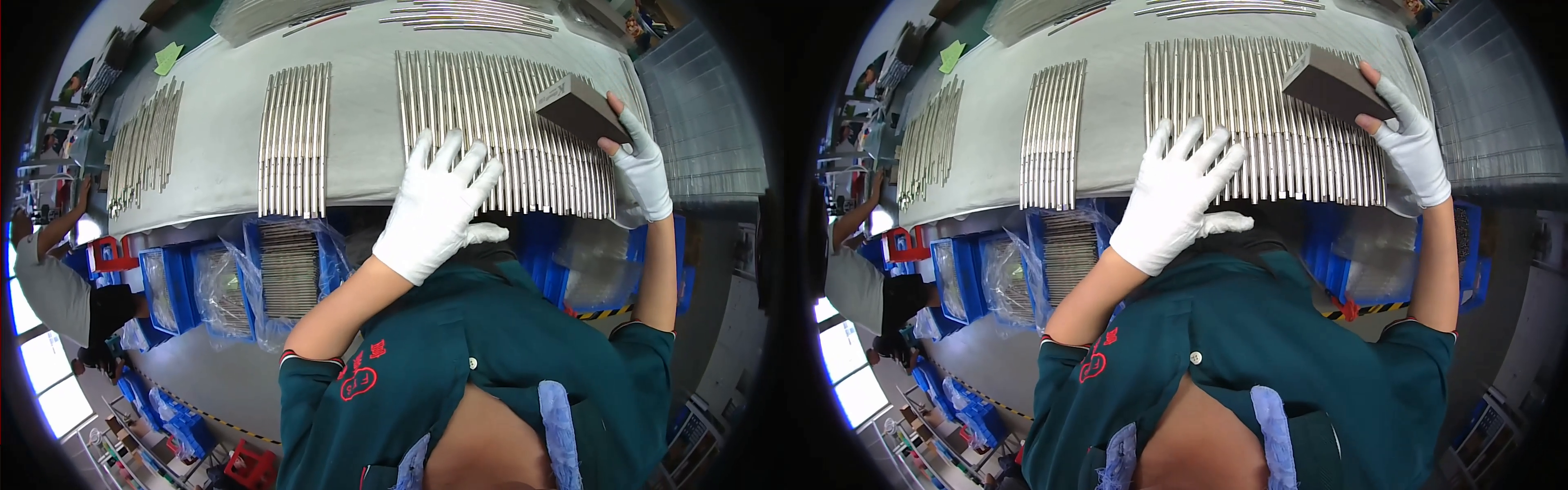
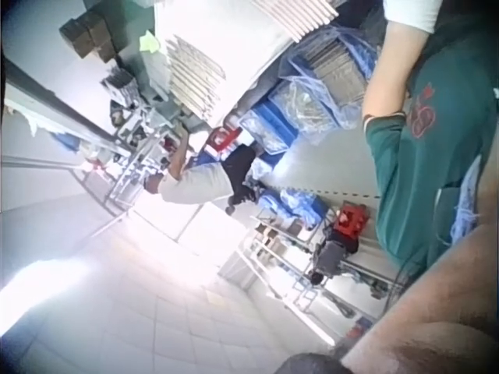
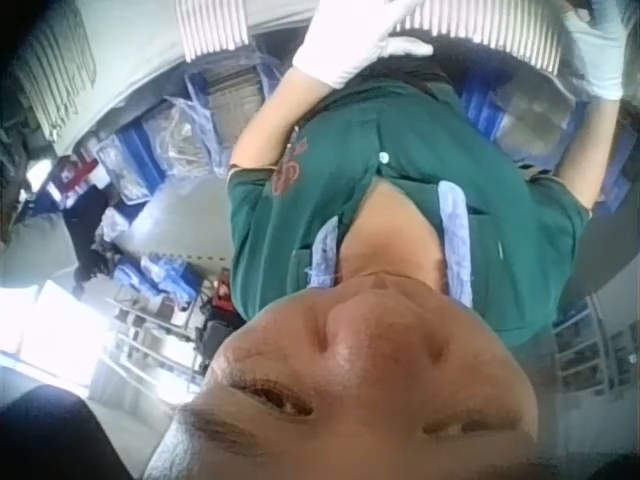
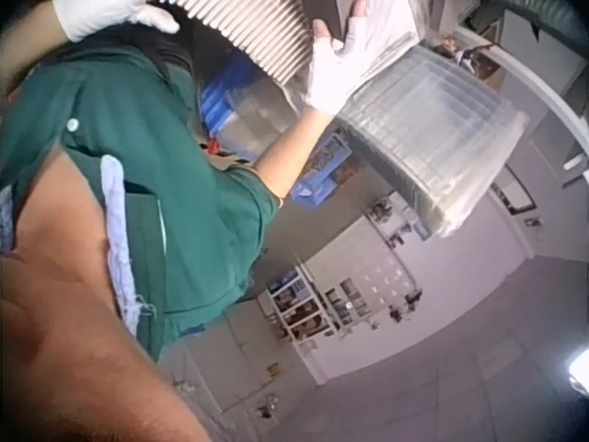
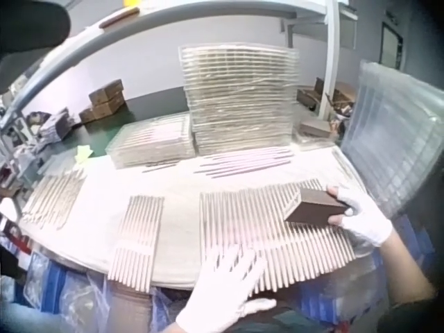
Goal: Polishing and aligning a batch of thin metal rods on a workbench using an abrasive sanding block.
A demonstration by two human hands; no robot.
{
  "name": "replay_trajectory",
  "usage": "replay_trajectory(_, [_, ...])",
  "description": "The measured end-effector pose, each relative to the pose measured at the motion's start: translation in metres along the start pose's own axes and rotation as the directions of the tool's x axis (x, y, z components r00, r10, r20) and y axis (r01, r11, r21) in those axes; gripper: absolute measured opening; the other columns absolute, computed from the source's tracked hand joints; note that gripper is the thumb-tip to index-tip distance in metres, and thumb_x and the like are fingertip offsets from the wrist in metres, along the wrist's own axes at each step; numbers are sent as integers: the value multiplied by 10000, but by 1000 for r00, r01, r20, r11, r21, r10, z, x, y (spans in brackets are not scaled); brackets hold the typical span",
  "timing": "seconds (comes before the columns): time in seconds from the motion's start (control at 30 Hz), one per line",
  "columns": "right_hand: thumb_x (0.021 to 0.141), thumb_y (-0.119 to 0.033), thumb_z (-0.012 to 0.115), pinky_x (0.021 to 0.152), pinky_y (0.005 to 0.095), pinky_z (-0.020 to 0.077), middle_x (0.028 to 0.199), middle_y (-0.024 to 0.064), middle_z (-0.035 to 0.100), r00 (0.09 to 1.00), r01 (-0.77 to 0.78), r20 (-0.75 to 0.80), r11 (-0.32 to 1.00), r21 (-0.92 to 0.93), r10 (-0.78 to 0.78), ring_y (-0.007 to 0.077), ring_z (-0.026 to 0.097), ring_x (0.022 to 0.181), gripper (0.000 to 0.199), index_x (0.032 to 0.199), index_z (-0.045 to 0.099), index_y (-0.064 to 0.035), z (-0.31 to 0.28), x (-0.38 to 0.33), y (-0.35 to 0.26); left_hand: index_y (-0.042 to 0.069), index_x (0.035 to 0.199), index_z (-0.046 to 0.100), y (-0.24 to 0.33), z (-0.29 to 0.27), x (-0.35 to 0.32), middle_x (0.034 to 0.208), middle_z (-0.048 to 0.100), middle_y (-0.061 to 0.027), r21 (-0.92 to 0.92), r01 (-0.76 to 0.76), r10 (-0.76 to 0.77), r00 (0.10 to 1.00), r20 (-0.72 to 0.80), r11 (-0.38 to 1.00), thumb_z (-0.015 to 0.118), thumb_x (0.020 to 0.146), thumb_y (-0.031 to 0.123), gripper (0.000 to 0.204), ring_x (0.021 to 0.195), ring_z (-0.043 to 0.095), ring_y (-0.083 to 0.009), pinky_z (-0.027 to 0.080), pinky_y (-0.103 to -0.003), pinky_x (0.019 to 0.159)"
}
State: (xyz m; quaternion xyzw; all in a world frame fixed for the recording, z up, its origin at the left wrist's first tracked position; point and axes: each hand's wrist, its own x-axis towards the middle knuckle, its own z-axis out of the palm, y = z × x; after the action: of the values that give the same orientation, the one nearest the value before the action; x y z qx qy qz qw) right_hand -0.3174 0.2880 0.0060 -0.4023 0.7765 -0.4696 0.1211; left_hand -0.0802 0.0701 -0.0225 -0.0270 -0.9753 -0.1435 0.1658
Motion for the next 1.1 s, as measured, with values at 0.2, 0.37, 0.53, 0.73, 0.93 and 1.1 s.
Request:
replay_trajectory(0.2, [837, 2, 704, 1088, 287, 387, 1406, 39, 564, 993, 44, 109, 995, -85, -35, 168, 518, 1294, 611, 1410, 518, -97, 11, 5, -13, 71, 1281, 525, 4, 12, 6, 1244, 543, -109, 9, -44, 44, 999, -28, 999, 813, 639, 230, 721, 1200, 508, -316, 411, -433, 1038])
replay_trajectory(0.37, [842, 5, 699, 1096, 295, 392, 1407, 42, 561, 997, 6, 75, 997, -75, 0, 168, 515, 1297, 597, 1403, 528, -107, 20, 5, -19, -26, 1198, 553, 5, 12, 5, 1157, 565, -155, -70, -93, 85, 990, -113, 993, 681, 690, 128, 546, 1149, 532, -339, 436, -444, 1012])
replay_trajectory(0.53, [827, 22, 704, 1057, 296, 441, 1370, 45, 592, 982, 121, 155, 990, -76, -108, 160, 557, 1250, 587, 1378, 555, -114, 28, 13, -24, 6, 1231, 559, -3, 20, 1, 1205, 576, -150, -45, -136, 130, 984, -120, 990, 758, 695, 249, 622, 1156, 552, -332, 454, -442, 990])
replay_trajectory(0.73, [799, -9, 724, 991, 314, 501, 1278, 65, 646, 842, 465, 366, 877, -118, -397, 242, 628, 1159, 569, 1335, 595, -153, 74, 48, -51, -33, 1187, 563, 2, 20, -1, 1200, 579, -180, -100, -134, 118, 981, -155, 986, 651, 774, 244, 505, 1157, 559, -340, 435, -441, 1036])
replay_trajectory(0.93, [786, 16, 719, 1005, 310, 494, 1278, 81, 645, 936, 234, 299, 963, -137, -185, 228, 622, 1174, 569, 1321, 607, -139, 39, 35, -32, -16, 1198, 571, 2, 19, 1, 1218, 592, -167, -115, -120, 104, 985, -137, 986, 752, 715, 282, 596, 1158, 572, -333, 444, -448, 1036])
replay_trajectory(1.1, [798, 30, 700, 988, 317, 503, 1263, 92, 651, 892, 374, 323, 917, -136, -316, 250, 631, 1152, 547, 1309, 617, -147, 66, 42, -51, -8, 1195, 573, 1, 19, -1, 1224, 591, -178, -107, -134, 114, 979, -169, 985, 754, 735, 294, 579, 1163, 570, -336, 440, -446, 1040])
